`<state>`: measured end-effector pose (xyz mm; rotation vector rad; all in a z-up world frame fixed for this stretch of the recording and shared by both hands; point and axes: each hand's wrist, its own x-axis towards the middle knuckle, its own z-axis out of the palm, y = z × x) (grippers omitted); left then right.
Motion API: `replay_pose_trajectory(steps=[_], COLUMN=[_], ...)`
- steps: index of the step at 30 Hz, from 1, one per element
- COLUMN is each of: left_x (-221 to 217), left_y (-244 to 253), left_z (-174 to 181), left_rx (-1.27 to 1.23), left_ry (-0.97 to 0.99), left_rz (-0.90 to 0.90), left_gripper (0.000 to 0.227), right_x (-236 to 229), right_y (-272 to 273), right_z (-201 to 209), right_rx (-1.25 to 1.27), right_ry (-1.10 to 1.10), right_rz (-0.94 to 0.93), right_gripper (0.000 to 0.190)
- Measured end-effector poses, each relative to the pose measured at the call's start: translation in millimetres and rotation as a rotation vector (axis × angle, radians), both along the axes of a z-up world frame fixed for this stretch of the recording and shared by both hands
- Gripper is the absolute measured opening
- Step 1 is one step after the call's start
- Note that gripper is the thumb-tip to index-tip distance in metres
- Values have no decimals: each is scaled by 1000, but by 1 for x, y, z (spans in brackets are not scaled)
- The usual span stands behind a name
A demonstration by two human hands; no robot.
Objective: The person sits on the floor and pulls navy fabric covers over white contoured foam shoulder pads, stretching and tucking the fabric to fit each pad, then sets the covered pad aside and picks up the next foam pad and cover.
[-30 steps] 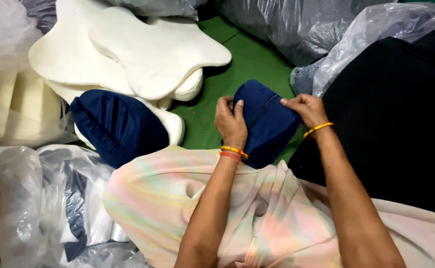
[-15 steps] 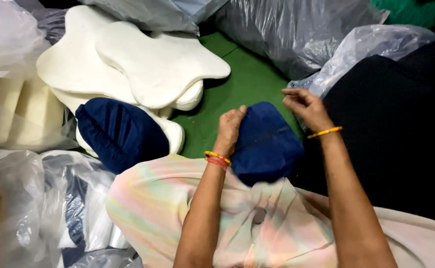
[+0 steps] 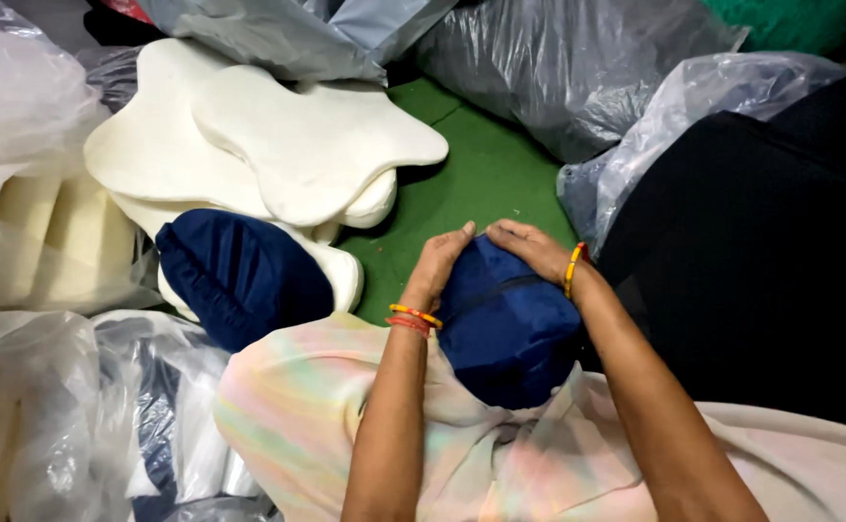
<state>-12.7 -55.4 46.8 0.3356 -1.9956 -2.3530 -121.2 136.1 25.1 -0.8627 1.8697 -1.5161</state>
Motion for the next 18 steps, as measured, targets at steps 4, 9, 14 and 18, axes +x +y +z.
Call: replay_pose_trajectory(steps=[4, 9, 14, 18], left_x=[3, -14, 0, -7], left_y=[7, -3, -6, -20], left_z=[5, -40, -10, -36], left_rx=[258, -72, -569, -597], left_ry=[-149, 111, 210, 275], left_rz=[66, 366, 674, 618], left_gripper=[34, 51, 61, 57], right_x=[13, -3, 20, 10], right_y=[-8, -19, -29, -19], right_z=[23, -12, 24, 15], right_rx=[47, -5, 200, 110], right_ry=[-180, -20, 198, 33], right_rz=[-18, -27, -150, -138], right_gripper=[52, 51, 47, 44])
